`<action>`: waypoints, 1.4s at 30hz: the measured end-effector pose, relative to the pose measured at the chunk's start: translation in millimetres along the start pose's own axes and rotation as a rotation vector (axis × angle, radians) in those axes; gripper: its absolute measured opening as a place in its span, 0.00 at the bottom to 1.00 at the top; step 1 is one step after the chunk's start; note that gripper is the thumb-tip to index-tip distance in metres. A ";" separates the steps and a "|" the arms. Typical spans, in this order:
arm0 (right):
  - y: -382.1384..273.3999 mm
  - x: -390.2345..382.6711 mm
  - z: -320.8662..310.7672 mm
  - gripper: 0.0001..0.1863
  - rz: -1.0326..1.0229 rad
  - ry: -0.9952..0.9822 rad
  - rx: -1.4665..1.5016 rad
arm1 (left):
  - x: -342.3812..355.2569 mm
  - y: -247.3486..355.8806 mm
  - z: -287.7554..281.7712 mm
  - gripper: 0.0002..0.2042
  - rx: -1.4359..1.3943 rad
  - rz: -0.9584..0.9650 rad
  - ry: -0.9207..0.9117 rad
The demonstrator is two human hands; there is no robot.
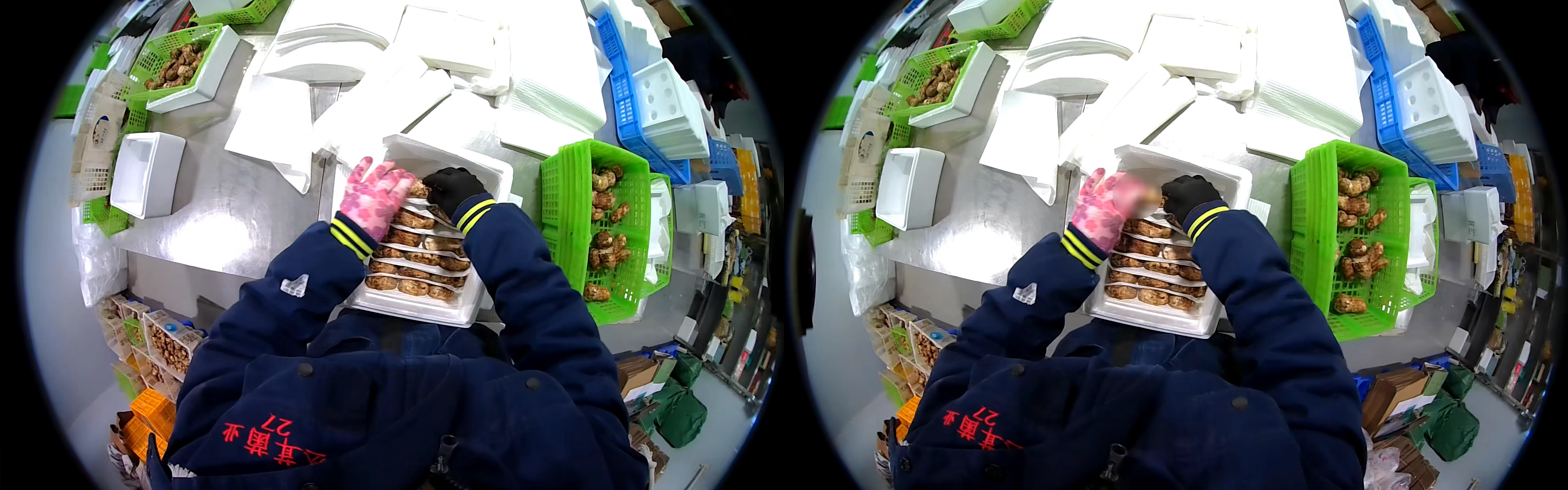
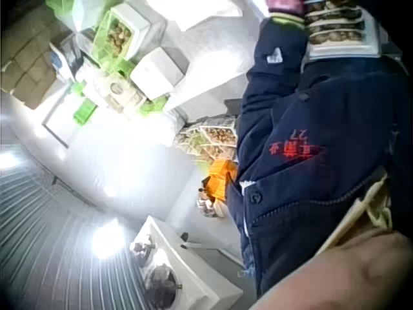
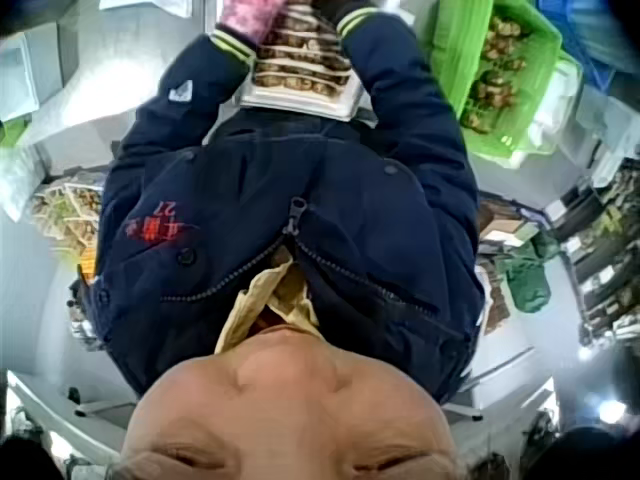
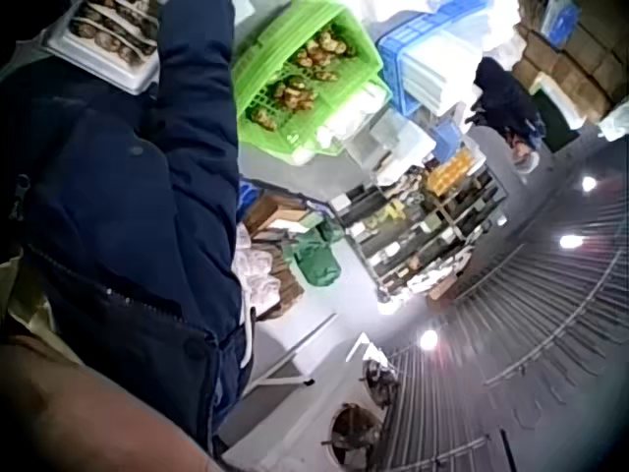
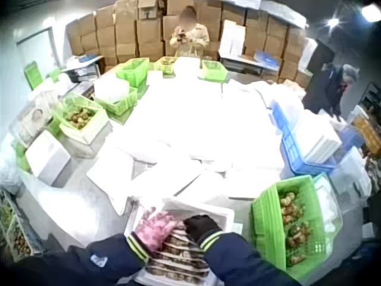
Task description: The person places produce into foam containers lined with paper, adds additional paper layers, and then ties several boxes together with twine.
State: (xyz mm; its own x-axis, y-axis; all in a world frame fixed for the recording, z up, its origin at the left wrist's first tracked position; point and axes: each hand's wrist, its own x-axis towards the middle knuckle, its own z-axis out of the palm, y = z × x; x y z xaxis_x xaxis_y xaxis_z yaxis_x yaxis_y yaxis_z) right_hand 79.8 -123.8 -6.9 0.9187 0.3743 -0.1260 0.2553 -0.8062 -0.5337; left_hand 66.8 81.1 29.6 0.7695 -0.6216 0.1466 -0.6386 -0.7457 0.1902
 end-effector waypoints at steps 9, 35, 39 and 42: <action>-4.9 -38.1 -46.2 0.18 0.026 0.686 -0.179 | 6.6 -11.3 24.3 0.16 -0.016 0.079 -0.128; 42.1 -53.5 -37.8 0.19 0.282 0.400 0.217 | 26.0 -53.3 0.9 0.21 -0.677 -0.293 0.014; 16.7 -48.6 -40.0 0.27 0.417 0.270 -0.253 | 29.5 -57.9 24.9 0.22 -0.424 -0.265 -0.036; 32.5 -48.7 -32.2 0.27 0.487 0.161 -0.045 | 36.7 -49.3 23.2 0.21 -0.414 -0.317 -0.116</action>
State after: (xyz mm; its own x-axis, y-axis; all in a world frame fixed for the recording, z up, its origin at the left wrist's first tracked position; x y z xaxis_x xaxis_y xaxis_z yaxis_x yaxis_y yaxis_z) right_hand 53.1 -183.0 8.8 0.9682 -0.1217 -0.2188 -0.2041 -0.8898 -0.4082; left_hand 126.3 89.5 3.1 0.9033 -0.4207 -0.0840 -0.2997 -0.7590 0.5781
